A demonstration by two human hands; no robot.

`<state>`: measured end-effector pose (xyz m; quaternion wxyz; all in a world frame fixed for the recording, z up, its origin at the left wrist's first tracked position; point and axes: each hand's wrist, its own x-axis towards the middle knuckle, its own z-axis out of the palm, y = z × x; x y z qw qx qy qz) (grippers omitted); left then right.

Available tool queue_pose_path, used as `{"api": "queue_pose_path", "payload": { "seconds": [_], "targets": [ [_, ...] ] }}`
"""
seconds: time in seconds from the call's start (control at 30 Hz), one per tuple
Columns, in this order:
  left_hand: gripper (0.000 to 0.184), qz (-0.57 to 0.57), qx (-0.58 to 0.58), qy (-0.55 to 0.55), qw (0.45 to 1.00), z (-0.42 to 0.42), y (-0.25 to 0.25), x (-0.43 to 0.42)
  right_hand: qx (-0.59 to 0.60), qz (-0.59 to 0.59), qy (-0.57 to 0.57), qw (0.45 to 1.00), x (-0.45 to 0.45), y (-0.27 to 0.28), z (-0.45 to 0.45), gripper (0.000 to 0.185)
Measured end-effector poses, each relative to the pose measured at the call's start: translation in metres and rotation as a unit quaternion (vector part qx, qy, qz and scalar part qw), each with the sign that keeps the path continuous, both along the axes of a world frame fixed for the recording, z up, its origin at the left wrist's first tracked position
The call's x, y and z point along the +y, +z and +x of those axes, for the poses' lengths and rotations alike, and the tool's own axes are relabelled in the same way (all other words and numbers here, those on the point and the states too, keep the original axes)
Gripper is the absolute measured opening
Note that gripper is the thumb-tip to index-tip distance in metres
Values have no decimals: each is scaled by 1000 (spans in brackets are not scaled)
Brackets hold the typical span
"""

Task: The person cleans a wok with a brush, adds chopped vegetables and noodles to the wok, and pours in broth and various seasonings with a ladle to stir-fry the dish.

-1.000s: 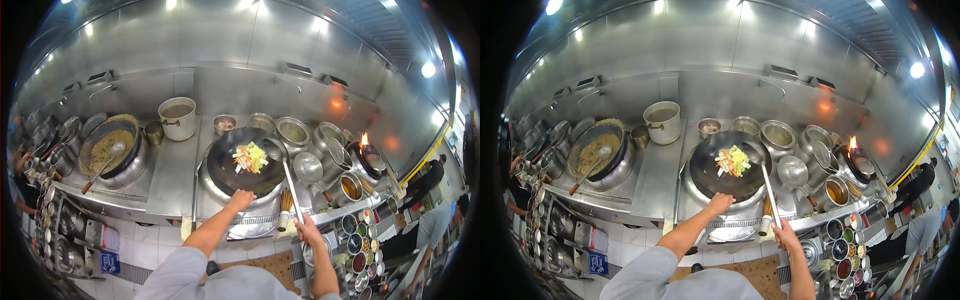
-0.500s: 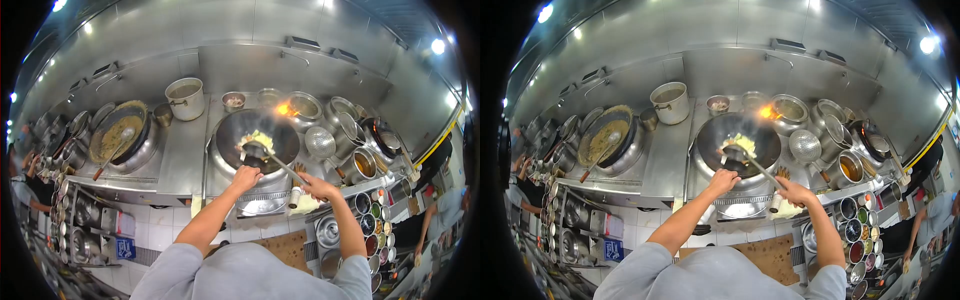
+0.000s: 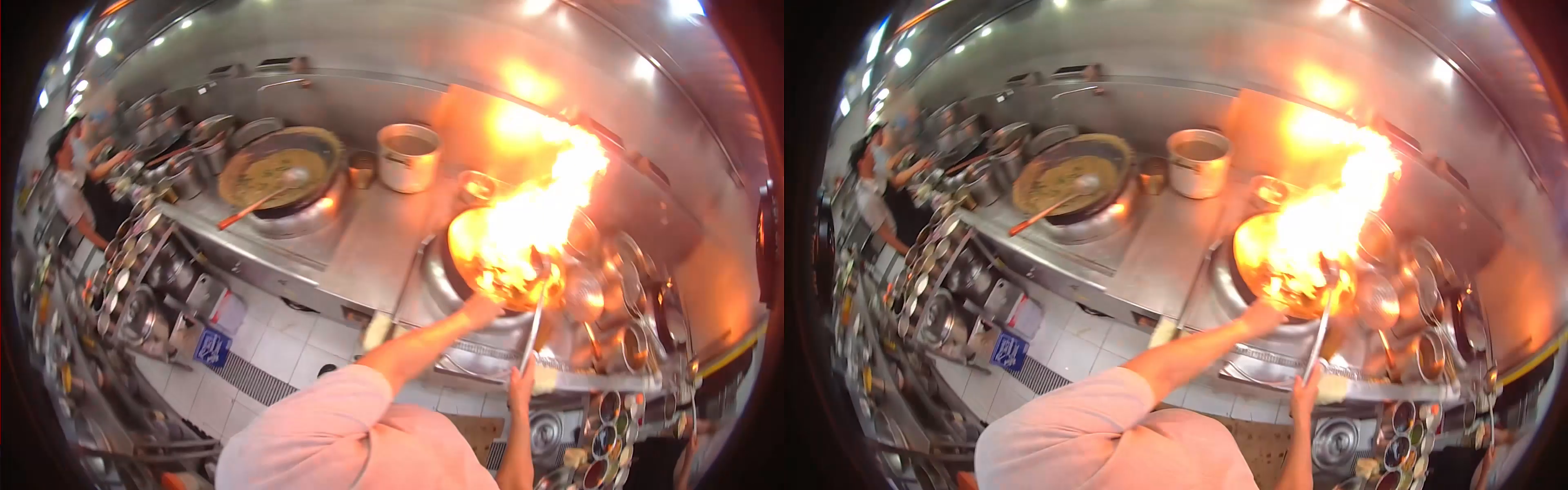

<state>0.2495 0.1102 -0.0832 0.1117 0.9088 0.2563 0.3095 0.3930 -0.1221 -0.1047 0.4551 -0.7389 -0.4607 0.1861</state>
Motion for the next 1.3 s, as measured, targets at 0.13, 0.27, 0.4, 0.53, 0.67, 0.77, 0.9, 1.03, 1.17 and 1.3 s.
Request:
{"api": "queue_pose_path", "payload": {
  "seconds": [0.13, 0.27, 0.4, 0.53, 0.67, 0.77, 0.9, 1.03, 1.17, 1.3],
  "targets": [
    [50, 48, 8, -42, 998, -15, -12, -9, 182, -15, 37, 983, 67, 99, -58, 63],
    [63, -70, 201, -184, 960, -98, 56, -6, 457, 85, 132, 875, 172, 198, -151, 14],
    [62, -211, 193, -267, 920, -227, 85, 28, 541, -37, 243, 804, 299, 246, -174, 18],
    [56, -361, 16, -297, 884, -372, 76, 53, 439, -115, 224, 862, 413, 274, -252, 15],
    [59, -601, -150, -244, 747, -549, 61, 39, 192, -163, 204, 946, 540, 227, -285, 10],
    [54, -667, -369, 5, 647, -675, 49, -19, -14, -228, 215, 950, 632, 182, -282, 8],
    [45, -541, -517, 196, 634, -770, -6, -113, 483, -200, 150, 839, 681, 160, -293, 7],
    [44, -543, -503, 250, 624, -751, -18, -119, 833, -47, 168, 524, 663, 168, -305, 5],
    [48, -602, -357, 151, 698, -687, 25, -51, 892, 26, 245, 379, 622, 155, -297, 10],
    [50, -583, -168, 39, 794, -634, 61, 12, 889, 106, 309, 321, 570, 172, -285, 15]
  ]
}}
